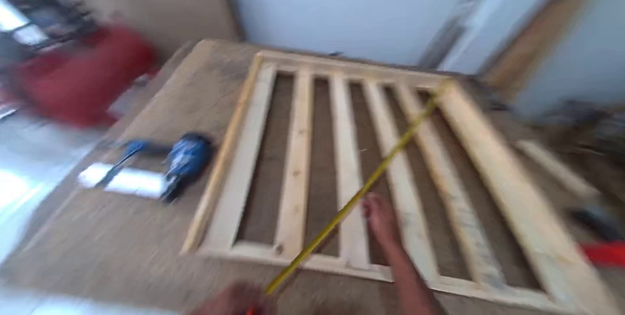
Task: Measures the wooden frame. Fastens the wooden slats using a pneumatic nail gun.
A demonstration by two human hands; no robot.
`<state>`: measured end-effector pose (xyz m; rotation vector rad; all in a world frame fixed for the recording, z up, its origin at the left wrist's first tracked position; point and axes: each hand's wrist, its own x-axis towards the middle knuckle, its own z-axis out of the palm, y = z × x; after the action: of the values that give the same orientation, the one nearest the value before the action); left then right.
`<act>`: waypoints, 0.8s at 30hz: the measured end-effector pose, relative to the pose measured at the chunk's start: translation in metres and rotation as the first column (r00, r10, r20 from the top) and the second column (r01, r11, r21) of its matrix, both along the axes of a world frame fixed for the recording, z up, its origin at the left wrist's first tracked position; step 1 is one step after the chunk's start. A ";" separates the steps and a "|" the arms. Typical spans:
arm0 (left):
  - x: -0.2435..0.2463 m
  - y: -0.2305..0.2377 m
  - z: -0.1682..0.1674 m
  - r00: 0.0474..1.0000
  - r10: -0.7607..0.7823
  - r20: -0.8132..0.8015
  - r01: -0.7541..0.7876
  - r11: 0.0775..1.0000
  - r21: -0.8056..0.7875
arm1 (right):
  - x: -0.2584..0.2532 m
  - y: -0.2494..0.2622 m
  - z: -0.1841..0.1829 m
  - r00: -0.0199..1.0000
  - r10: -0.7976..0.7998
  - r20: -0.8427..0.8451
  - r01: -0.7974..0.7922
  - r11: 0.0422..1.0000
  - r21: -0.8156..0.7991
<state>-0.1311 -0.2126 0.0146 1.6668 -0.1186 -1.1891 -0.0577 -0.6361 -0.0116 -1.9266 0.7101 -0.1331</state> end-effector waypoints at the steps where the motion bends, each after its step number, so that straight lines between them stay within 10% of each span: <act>1: 0.015 0.011 0.009 1.000 0.004 -0.028 -0.004 1.000 0.000 | -0.007 0.013 -0.001 0.996 0.083 -0.011 -0.084 0.992 -0.091; 5: 0.046 0.079 0.014 0.971 0.113 -0.211 -0.137 0.985 -0.102 | -0.045 0.061 -0.020 0.950 0.296 -0.102 -0.312 0.870 -0.382; 13: 0.078 0.212 -0.020 0.920 0.114 -0.375 -0.168 0.979 -0.113 | -0.057 0.073 -0.058 0.940 0.342 -0.012 -0.257 0.683 -0.684; 24: 0.101 0.227 -0.038 0.892 0.000 -0.453 -0.137 0.953 -0.271 | -0.051 0.082 -0.060 0.956 0.282 -0.082 -0.241 0.595 -0.766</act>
<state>-0.0299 0.0148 -0.0239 1.0939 0.0514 -1.3966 -0.1085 -0.5537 -0.0712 -2.8332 0.3209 -0.3438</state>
